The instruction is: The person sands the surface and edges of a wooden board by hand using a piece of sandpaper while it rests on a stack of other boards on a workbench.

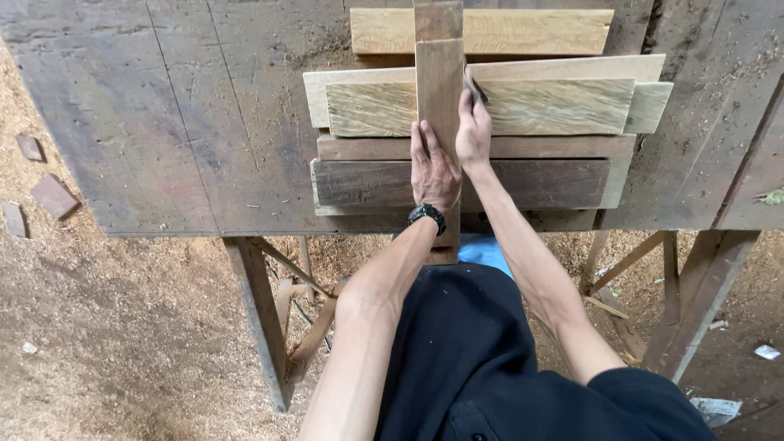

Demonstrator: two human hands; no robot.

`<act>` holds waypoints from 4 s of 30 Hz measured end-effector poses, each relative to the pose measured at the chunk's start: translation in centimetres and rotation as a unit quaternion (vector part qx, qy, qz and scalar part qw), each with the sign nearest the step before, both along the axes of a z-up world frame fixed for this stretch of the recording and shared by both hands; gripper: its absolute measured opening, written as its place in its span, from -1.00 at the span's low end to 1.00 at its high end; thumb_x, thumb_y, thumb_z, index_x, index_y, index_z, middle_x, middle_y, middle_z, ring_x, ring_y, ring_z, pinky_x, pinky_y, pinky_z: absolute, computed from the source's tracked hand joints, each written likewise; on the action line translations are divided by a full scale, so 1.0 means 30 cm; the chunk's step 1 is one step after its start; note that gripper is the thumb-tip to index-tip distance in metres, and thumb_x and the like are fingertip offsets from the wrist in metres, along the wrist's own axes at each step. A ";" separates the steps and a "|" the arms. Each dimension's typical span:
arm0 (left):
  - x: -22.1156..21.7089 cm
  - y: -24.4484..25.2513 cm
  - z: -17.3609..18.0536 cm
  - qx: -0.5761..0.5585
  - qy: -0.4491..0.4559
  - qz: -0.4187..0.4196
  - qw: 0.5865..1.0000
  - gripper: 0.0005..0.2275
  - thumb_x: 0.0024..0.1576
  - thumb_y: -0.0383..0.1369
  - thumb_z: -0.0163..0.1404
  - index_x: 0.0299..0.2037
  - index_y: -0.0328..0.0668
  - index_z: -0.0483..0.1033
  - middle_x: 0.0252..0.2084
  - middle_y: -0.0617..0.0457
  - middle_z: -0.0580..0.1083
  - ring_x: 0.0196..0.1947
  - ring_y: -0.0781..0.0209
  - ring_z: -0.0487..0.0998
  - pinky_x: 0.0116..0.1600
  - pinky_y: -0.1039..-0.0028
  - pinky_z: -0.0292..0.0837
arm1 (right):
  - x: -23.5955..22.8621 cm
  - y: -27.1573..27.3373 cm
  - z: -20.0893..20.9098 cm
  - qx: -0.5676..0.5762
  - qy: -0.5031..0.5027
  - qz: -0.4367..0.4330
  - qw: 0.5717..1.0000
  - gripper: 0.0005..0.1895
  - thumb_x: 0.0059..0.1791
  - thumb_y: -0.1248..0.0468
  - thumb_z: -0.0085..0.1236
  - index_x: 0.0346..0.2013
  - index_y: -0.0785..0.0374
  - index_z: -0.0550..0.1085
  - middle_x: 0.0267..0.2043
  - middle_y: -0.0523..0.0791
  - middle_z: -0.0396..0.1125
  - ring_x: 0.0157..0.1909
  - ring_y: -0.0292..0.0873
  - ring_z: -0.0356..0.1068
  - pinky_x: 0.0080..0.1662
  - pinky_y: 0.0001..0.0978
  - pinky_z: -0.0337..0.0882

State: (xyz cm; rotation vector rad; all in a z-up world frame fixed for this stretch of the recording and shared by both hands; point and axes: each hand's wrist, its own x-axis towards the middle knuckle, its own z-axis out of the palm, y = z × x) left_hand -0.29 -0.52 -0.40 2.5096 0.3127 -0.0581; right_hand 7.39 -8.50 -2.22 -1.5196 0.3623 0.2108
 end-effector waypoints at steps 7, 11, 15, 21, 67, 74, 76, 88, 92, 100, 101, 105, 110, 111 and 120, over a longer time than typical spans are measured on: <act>-0.005 0.018 -0.014 -0.023 -0.022 -0.016 0.999 -0.21 0.20 -0.24 -0.02 0.53 -0.21 -0.30 0.52 -0.25 -0.10 0.43 -0.28 0.19 0.24 0.18 0.51 | -0.294 -0.004 0.123 -0.074 -0.046 0.089 0.992 -0.51 0.25 0.21 -0.26 0.48 0.28 0.17 0.63 -0.01 -0.12 0.66 -0.08 -0.21 0.58 -0.21 -0.11; 0.008 0.019 -0.012 -0.027 0.025 -0.008 0.999 -0.27 0.23 -0.32 -0.07 0.54 -0.19 -0.29 0.55 -0.27 -0.09 0.46 -0.24 0.20 0.23 0.21 0.52 | -0.146 0.016 0.061 -0.101 -0.050 0.065 0.992 -0.51 0.28 0.24 -0.38 0.53 0.26 0.08 0.65 -0.01 -0.22 0.66 -0.07 -0.26 0.59 -0.18 -0.21; -0.010 0.004 -0.015 -0.001 -0.020 -0.004 1.000 -0.27 0.23 -0.35 -0.11 0.56 -0.17 -0.30 0.53 -0.26 -0.08 0.48 -0.26 0.17 0.37 0.15 0.48 | 0.004 0.009 -0.001 -0.059 -0.053 0.024 0.997 -0.54 0.31 0.26 -0.34 0.52 0.24 0.12 0.65 -0.03 -0.07 0.68 -0.07 -0.14 0.61 -0.19 -0.10; 0.015 0.008 -0.003 -0.023 -0.004 -0.019 1.000 -0.26 0.28 -0.30 -0.06 0.53 -0.25 -0.33 0.52 -0.37 -0.13 0.48 -0.30 0.14 0.34 0.18 0.42 | -0.227 -0.037 0.085 -0.133 -0.072 0.117 0.982 -0.50 0.22 0.42 -0.21 0.48 0.18 0.21 0.63 -0.10 -0.09 0.66 -0.10 -0.18 0.59 -0.22 -0.11; -0.001 0.011 0.000 -0.018 -0.007 -0.005 1.000 -0.31 0.22 -0.48 -0.14 0.54 -0.28 -0.23 0.53 -0.33 -0.07 0.48 -0.32 0.14 0.45 0.18 0.36 | 0.220 -0.047 -0.098 -0.133 -0.173 0.162 0.963 -0.52 0.35 0.13 -0.43 0.61 -0.12 -0.01 0.71 -0.22 -0.29 0.74 -0.10 -0.47 0.69 -0.02 -0.39; 0.008 0.009 -0.009 -0.036 -0.022 0.003 0.999 -0.35 0.25 -0.46 -0.13 0.52 -0.28 -0.20 0.52 -0.33 -0.06 0.46 -0.32 0.17 0.38 0.20 0.37 | -0.133 -0.081 0.043 -0.042 -0.036 0.109 0.993 -0.50 0.28 0.15 -0.40 0.51 0.19 0.13 0.64 -0.03 -0.15 0.66 -0.04 -0.22 0.57 -0.08 -0.16; 0.010 0.013 -0.006 -0.040 -0.028 0.003 0.999 -0.35 0.25 -0.46 -0.14 0.52 -0.31 -0.20 0.51 -0.34 -0.06 0.46 -0.33 0.16 0.39 0.19 0.35 | -0.149 -0.078 0.020 -0.041 -0.072 0.103 0.991 -0.50 0.29 0.14 -0.32 0.48 0.33 0.18 0.60 0.05 -0.04 0.62 -0.03 -0.12 0.54 -0.16 -0.07; -0.009 0.010 -0.097 -0.076 -0.109 0.016 0.991 -0.35 0.23 -0.49 -0.13 0.53 -0.20 -0.15 0.54 -0.30 -0.03 0.47 -0.29 0.18 0.42 0.19 0.35 | -0.233 -0.188 -0.144 0.002 0.079 0.005 0.997 -0.63 0.26 -0.03 -0.11 -0.02 0.22 0.43 -0.25 -0.32 0.29 -0.21 -0.43 0.26 -0.19 -0.55 0.36; -0.017 0.017 -0.128 -0.097 -0.103 0.004 0.990 -0.32 0.21 -0.50 -0.11 0.54 0.06 -0.14 0.57 -0.18 -0.05 0.48 -0.21 0.22 0.30 0.26 0.50 | -0.314 -0.200 -0.097 -0.024 0.098 0.008 0.995 -0.59 0.21 -0.01 -0.14 0.16 0.18 0.45 -0.11 -0.31 0.34 -0.10 -0.42 0.31 -0.10 -0.48 0.39; -0.002 0.016 -0.168 -0.122 -0.081 0.040 0.988 -0.33 0.21 -0.50 -0.16 0.53 0.14 -0.13 0.58 -0.09 0.00 0.47 -0.11 0.27 0.23 0.31 0.56 | -0.086 -0.033 -0.035 -0.057 -0.084 0.053 0.993 -0.47 0.28 0.14 -0.35 0.49 0.36 0.11 0.60 0.03 -0.06 0.60 -0.13 -0.06 0.53 -0.32 -0.01; -0.004 0.023 -0.163 -0.118 -0.116 0.043 0.985 -0.36 0.27 -0.46 -0.16 0.55 0.12 -0.15 0.57 -0.08 0.01 0.48 -0.12 0.26 0.31 0.26 0.51 | -0.113 -0.025 -0.021 -0.063 -0.081 0.060 0.993 -0.47 0.28 0.14 -0.35 0.49 0.36 0.11 0.60 0.03 -0.06 0.60 -0.12 -0.06 0.53 -0.32 -0.03; 0.000 0.029 -0.119 -0.186 -0.076 0.082 0.976 -0.41 0.33 -0.31 -0.12 0.55 0.07 -0.10 0.54 -0.03 0.13 0.42 -0.12 0.32 0.26 0.23 0.51 | -0.379 -0.051 0.027 -0.107 -0.078 0.078 0.988 -0.48 0.26 0.16 -0.25 0.45 0.40 0.18 0.56 0.03 0.04 0.57 -0.13 0.01 0.49 -0.33 0.00; -0.002 0.044 -0.054 -0.199 -0.052 0.097 0.974 -0.41 0.29 -0.30 -0.11 0.54 0.01 -0.04 0.49 -0.04 0.18 0.36 -0.10 0.38 0.27 0.24 0.50 | -0.469 -0.065 -0.012 0.084 0.003 -0.066 0.994 -0.55 0.31 0.18 -0.16 0.35 0.47 0.40 0.25 -0.02 0.40 0.20 -0.22 0.24 0.28 -0.37 0.26; 0.005 0.044 -0.047 -0.190 -0.068 0.092 0.975 -0.41 0.29 -0.31 -0.10 0.54 0.00 -0.02 0.49 -0.05 0.18 0.37 -0.11 0.38 0.29 0.24 0.49 | -0.432 -0.062 -0.022 0.097 -0.004 -0.076 0.992 -0.55 0.29 0.17 -0.18 0.33 0.45 0.39 0.27 -0.03 0.37 0.24 -0.22 0.25 0.31 -0.38 0.24; 0.001 0.031 -0.041 -0.140 -0.084 0.073 0.984 -0.46 0.33 -0.35 -0.15 0.52 -0.04 0.00 0.54 -0.05 0.12 0.43 -0.12 0.33 0.24 0.25 0.55 | -0.257 -0.050 -0.003 0.124 -0.024 -0.074 0.989 -0.51 0.25 0.11 -0.25 0.29 0.41 0.37 0.31 -0.04 0.34 0.32 -0.22 0.29 0.37 -0.37 0.24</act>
